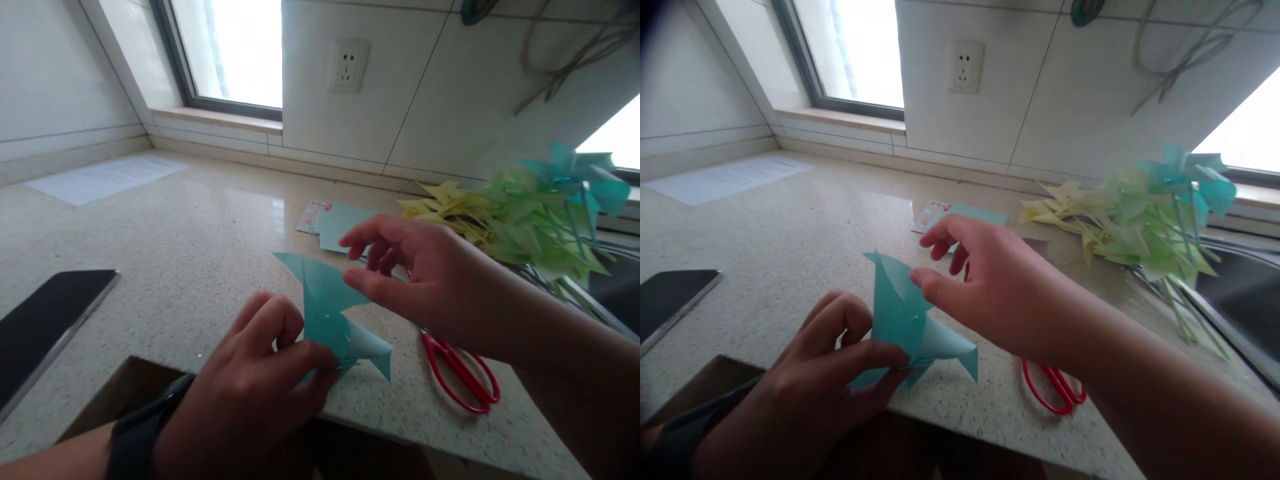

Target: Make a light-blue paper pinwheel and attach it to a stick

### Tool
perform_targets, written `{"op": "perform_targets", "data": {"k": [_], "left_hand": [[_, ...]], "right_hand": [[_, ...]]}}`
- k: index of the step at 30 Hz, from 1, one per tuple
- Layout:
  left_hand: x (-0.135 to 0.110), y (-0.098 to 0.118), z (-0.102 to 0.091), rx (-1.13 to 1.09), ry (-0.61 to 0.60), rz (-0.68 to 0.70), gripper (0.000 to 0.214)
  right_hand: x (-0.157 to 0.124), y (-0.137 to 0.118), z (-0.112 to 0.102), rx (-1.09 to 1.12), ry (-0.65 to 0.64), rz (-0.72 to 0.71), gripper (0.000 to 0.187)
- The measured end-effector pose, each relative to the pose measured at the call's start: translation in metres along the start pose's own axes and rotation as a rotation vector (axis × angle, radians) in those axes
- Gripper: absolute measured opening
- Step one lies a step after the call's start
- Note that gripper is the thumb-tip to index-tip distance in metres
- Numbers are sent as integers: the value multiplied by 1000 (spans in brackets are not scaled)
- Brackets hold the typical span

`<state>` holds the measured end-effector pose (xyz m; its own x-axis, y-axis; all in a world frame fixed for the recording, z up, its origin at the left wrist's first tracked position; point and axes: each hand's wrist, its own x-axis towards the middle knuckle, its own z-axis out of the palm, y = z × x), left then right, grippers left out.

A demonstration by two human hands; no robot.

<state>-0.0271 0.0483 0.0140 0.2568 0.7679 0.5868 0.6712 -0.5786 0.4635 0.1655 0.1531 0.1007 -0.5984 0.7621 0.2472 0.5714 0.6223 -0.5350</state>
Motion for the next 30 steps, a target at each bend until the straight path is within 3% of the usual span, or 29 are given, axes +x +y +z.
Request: {"op": "perform_targets", "data": {"k": [5,9,17,23,30], "left_hand": [[-1,2,-8,16,-69,30,15],[-1,2,-11,56,-101,51,14],[1,-1,-9,52,-95,53,17],[5,-6,-5,85,-115,-9,16],[7,-10,-5,24,-162,-37,16]], "right_hand": [[13,-6,-14,-4,-187,-84,38],[13,-6,-20,-54,-243,-140,44],[12,-14,-4,-13,-39,-70,12],[-4,11,3,2,108,-42,11],[-14,28,2,22,125,-91,9]]}}
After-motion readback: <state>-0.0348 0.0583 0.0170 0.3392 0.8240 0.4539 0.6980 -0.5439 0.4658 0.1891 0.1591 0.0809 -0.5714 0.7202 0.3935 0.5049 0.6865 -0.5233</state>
